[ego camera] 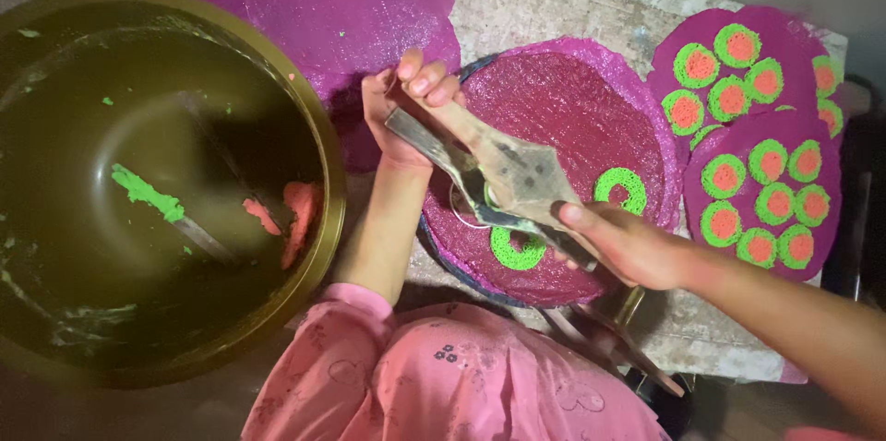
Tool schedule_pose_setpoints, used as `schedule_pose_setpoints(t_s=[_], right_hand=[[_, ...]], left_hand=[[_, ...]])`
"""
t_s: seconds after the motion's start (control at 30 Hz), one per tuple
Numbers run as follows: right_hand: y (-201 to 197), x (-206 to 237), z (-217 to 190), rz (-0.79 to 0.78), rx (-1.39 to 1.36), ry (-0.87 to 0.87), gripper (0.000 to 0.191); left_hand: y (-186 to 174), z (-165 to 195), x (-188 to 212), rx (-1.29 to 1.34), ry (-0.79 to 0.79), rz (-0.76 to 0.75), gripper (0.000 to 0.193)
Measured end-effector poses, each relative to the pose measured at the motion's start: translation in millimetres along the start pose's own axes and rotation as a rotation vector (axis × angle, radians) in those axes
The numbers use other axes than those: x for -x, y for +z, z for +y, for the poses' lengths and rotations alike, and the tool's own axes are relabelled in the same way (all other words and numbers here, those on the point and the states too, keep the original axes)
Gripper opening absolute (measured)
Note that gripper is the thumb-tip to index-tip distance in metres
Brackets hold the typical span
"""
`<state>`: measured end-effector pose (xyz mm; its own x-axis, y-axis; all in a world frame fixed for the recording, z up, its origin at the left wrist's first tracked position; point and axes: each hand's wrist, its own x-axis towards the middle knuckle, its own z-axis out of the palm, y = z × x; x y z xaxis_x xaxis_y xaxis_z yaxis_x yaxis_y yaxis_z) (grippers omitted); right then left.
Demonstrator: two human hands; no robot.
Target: The person uses a wooden roller tool to apply green and pink dough onto a purple dough base, forming concentric circular patterns. The person repeatedly loads the tool from a bowl and rolls it over the base to create multiple decorative units.
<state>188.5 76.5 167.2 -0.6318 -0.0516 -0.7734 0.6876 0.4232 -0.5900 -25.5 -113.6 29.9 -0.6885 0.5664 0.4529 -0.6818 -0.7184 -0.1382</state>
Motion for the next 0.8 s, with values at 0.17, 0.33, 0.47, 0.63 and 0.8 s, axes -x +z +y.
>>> schedule_pose_setpoints(t_s=[0.17,0.33,0.47,0.63,0.8], right_hand=[[3.4,6.2,0.5,-0.027,-0.001,0.046,0.083],[-4.0,16.2,-4.8,0.187,0.149,0.138,0.071],[-0.7,4.8,-12.9,0.255,0.256,-0.067,0.07],[13.0,-12.2,-13.4,0.226,0.207,-0.146,0.067],[20.3,-11.4,6.9,0.129,0.126,-0.035,0.07]], left_hand=[[-16.1,-14.5,14.7,0.04,0.029,0.073,0.024],[-31.1,-35.8,1.1,0.093,0.015,0.08,0.024],[-34.4,-20.8,-21.4,0.053,-0.032,-0.01,0.026],[-23.0,9.0,-22.7,-0.053,-0.038,-0.033,0.028],[-18.3,2.8,2.8,-0.052,-0.003,0.018,0.027]])
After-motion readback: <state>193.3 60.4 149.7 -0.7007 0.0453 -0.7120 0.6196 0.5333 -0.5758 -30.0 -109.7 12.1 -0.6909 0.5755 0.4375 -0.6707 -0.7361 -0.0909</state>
